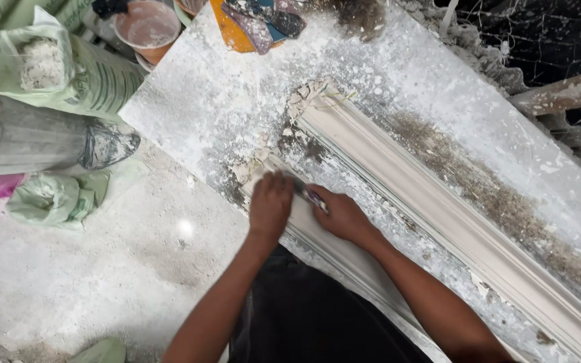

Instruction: Smooth and clean the edges of decorative plaster moldings using a putty knife.

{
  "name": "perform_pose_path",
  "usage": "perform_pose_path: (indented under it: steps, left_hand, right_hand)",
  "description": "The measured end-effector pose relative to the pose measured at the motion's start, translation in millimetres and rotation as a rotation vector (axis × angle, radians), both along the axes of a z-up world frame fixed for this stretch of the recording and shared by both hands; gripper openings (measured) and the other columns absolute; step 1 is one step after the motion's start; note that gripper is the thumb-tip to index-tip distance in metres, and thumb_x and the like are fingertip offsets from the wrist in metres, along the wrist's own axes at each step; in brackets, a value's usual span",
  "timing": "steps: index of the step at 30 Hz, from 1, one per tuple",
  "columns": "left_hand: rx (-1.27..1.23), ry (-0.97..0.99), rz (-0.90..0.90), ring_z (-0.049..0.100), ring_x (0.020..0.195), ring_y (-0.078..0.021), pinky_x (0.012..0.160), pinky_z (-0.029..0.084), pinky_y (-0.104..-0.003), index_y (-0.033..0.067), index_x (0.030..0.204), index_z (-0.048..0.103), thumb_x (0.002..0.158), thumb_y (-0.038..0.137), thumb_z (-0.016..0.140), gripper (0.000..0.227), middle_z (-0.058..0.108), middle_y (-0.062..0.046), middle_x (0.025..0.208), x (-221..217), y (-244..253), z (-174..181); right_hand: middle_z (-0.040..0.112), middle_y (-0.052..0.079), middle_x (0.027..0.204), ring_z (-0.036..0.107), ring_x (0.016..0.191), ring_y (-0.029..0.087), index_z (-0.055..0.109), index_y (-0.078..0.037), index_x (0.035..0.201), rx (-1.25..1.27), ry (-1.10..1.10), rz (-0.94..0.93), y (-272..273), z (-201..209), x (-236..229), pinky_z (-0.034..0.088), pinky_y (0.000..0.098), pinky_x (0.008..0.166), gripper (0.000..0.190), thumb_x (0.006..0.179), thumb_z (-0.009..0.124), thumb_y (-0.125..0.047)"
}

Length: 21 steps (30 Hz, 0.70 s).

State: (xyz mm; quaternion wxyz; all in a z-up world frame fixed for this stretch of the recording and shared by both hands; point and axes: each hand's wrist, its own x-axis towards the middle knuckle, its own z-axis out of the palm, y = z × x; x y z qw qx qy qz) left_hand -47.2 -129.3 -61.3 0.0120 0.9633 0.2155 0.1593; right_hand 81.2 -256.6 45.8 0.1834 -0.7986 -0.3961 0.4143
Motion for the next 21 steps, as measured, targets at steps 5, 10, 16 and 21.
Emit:
perform_pose_path:
  steps: [5, 10, 16, 21]
  left_hand:
    - [-0.032, 0.015, -0.007, 0.065, 0.109, -0.0339, 0.085, 0.052, -0.042, 0.0116, 0.110, 0.071, 0.092, 0.010, 0.065, 0.019, 0.073, -0.016, 0.110, -3, -11, 30]
    - [-0.017, 0.034, 0.049, 0.066, 0.113, -0.0373, 0.083, 0.055, -0.043, 0.0113, 0.110, 0.071, 0.092, 0.007, 0.065, 0.020, 0.073, -0.017, 0.115, -3, 5, 32]
    - [-0.064, 0.045, 0.045, 0.066, 0.116, -0.0379, 0.085, 0.055, -0.044, 0.0116, 0.114, 0.072, 0.090, 0.006, 0.067, 0.025, 0.073, -0.018, 0.117, 0, 6, 9]
    - [0.009, 0.011, 0.038, 0.067, 0.113, -0.0346, 0.081, 0.056, -0.040, 0.0126, 0.109, 0.071, 0.092, 0.008, 0.066, 0.019, 0.073, -0.014, 0.114, -1, -6, 36]
  right_hand:
    - [0.072, 0.026, 0.117, 0.066, 0.111, 0.051, 0.050, -0.023, 0.146, -0.030, -0.007, 0.015, -11, 0, 2, 0.051, 0.0635, 0.097, 0.053, 0.093, 0.054, -0.027]
    - [0.073, 0.025, 0.114, 0.067, 0.108, 0.050, 0.050, -0.024, 0.146, 0.099, 0.004, -0.009, -1, -25, -1, 0.052, 0.0620, 0.094, 0.053, 0.093, 0.053, -0.028]
    - [0.073, 0.027, 0.112, 0.066, 0.108, 0.052, 0.052, -0.024, 0.145, 0.091, -0.011, -0.009, 1, -28, 1, 0.052, 0.0640, 0.096, 0.051, 0.093, 0.054, -0.028]
    - [0.073, 0.027, 0.111, 0.067, 0.107, 0.051, 0.052, -0.023, 0.144, 0.078, -0.007, -0.040, -11, -19, -2, 0.052, 0.0632, 0.095, 0.052, 0.093, 0.056, -0.026]
